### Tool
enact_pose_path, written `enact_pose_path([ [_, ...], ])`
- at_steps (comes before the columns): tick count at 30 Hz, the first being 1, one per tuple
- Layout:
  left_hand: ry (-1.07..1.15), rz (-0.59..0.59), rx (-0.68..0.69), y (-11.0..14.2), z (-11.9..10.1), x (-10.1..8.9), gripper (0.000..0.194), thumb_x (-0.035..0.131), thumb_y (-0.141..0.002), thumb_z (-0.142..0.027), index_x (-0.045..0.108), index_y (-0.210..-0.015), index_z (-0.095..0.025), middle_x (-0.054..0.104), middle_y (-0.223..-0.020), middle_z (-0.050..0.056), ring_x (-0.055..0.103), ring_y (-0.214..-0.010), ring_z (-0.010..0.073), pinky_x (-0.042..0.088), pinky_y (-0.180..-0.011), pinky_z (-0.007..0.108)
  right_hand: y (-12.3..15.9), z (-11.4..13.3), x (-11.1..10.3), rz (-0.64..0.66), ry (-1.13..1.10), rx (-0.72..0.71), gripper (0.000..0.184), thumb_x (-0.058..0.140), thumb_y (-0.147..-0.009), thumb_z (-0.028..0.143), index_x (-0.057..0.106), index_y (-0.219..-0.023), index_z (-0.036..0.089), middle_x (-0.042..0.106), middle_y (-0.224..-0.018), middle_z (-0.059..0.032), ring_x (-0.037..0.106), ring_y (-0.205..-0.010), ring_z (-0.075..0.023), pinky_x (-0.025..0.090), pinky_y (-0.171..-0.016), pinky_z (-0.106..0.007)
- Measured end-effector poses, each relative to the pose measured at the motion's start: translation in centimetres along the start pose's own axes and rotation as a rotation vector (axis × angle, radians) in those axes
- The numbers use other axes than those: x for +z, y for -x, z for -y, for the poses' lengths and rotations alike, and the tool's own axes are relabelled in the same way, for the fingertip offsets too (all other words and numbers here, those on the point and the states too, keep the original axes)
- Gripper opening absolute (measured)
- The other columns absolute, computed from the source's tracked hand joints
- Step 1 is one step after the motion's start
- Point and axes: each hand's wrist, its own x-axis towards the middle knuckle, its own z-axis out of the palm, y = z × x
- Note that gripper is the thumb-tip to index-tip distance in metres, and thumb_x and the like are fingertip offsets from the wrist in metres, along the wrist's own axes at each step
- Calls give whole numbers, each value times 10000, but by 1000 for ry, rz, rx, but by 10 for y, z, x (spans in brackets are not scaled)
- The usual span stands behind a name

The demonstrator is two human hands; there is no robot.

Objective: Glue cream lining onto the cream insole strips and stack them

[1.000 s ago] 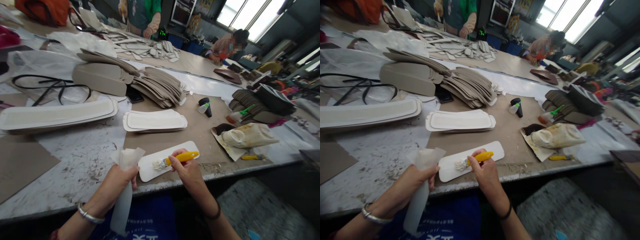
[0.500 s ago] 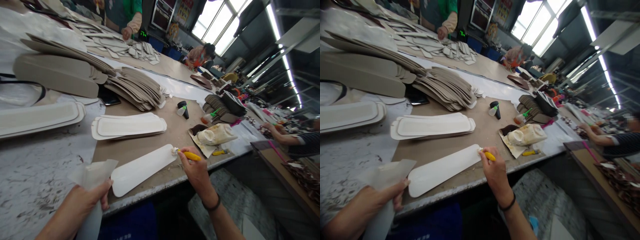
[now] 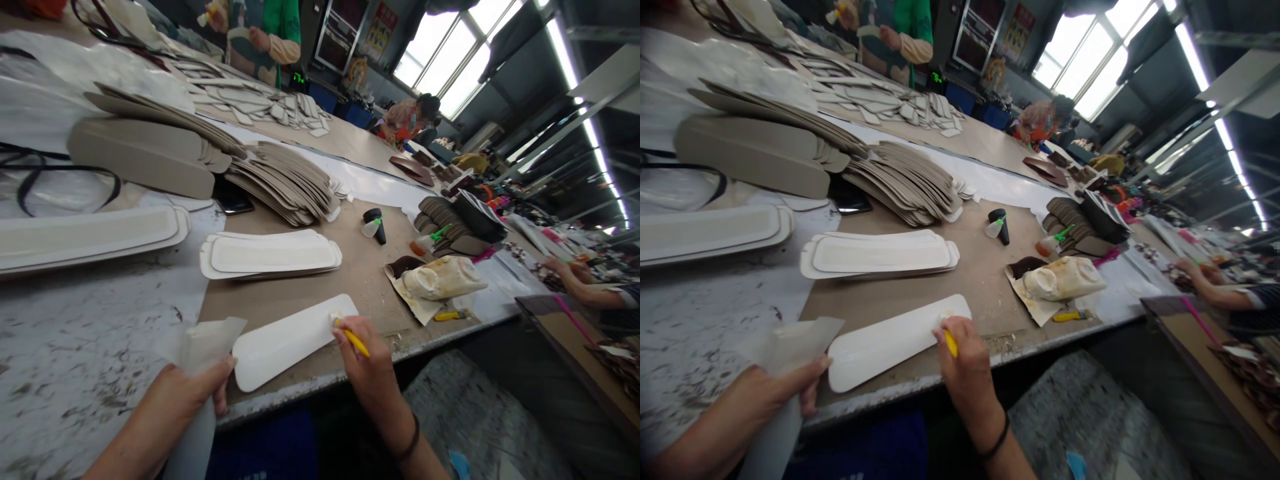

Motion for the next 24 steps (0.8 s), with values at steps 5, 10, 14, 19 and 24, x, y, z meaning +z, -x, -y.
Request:
enact_pose_path([
  [5,-73,23,31,3,-8,-1,465,563,-704,-518,518,-349,-221,590,-451,42,512,-497,184,374,-521,272,10,46,34,172,-478,275,155,566,-920,334,631,-858,208,655,-750,-29,657,-661,-173,554,-654,-296],
  [10,56,33,21,7,-15,1,412,585,-688,-457,504,-358,-225,568,-413,27,525,-497,182,414,-559,270,2,35,33,119,-446,429,268,607,-872,454,619,-803,196,620,-673,-18,610,-544,-162,519,-539,-284],
  [14,105,52,-14,8,-19,1,377,590,-684,-425,512,-377,-221,564,-401,20,526,-464,172,418,-531,264,-3,32,27,9,-286,365,271,603,-873,455,633,-788,199,641,-758,-50,603,-586,-168,509,-573,-300],
  [19,81,51,-8,6,-18,-2,400,591,-684,-433,527,-361,-206,573,-395,37,515,-448,156,400,-511,249,-3,34,36,181,-430,471,316,577,-873,514,606,-801,209,613,-640,-17,612,-518,-176,505,-536,-300],
  [24,123,62,-33,4,-19,-2,360,573,-683,-386,497,-376,-214,531,-372,17,494,-399,140,390,-467,243,-7,-13,-3,11,-32,592,355,606,-841,559,628,-907,211,649,-719,-63,642,-634,-238,521,-677,-367],
])
